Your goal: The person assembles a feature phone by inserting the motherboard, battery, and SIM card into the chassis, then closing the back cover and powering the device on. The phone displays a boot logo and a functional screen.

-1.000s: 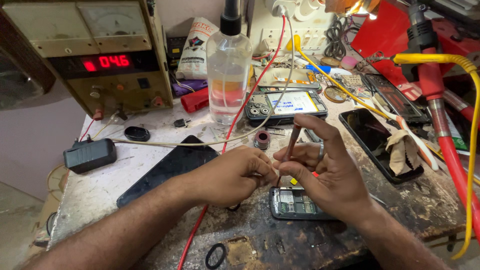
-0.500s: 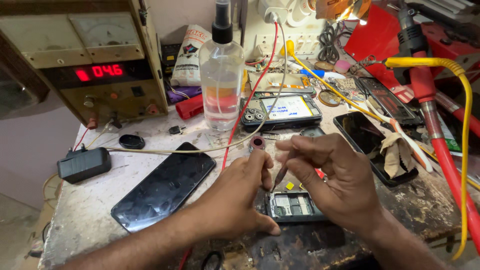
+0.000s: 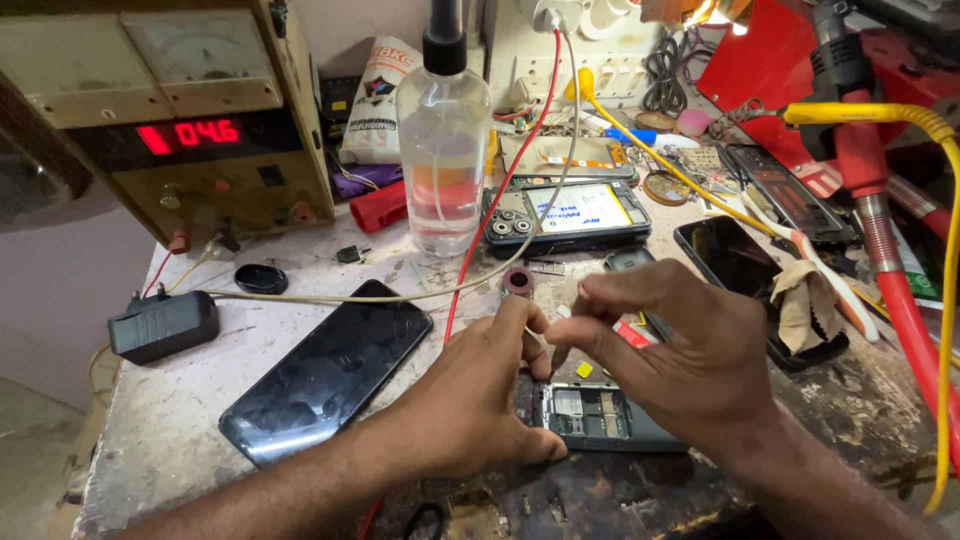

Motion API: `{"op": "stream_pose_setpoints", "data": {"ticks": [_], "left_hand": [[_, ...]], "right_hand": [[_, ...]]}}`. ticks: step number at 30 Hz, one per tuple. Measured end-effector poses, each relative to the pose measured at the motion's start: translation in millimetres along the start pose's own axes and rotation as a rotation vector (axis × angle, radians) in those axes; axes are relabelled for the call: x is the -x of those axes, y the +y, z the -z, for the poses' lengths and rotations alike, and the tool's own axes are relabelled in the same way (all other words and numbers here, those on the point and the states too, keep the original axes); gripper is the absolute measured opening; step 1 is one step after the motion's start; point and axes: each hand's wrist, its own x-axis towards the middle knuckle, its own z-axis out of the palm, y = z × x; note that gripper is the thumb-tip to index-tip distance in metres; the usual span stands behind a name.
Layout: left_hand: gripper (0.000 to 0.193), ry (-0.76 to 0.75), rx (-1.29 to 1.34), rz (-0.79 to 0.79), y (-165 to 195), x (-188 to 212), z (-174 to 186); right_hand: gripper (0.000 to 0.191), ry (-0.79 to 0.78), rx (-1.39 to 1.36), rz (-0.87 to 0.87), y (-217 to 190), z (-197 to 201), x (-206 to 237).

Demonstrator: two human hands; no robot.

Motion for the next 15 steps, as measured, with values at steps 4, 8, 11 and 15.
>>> {"op": "stream_pose_setpoints", "data": {"ticks": [4,8,11,15], "left_hand": [[0.088,0.029,0.021,0.01,1,0,-1],[0.087,0.013,0.036,0.064,2,0,0],[0.082,0.027,0.064,-0.027,2,1,1],[0.087,-0.005,0.059,0.015,1,-1,2]], "right_hand": [[0.021,-0.018,-0.217,0.006,1,1,-2],[0.032,-0.057,-0.119,0.039,6,3,-1],[0.043,-0.153,-0.102,0.06,14,1,-1],[0.062,-0.179,-0.145,-0.155,24,-5,2]]}}
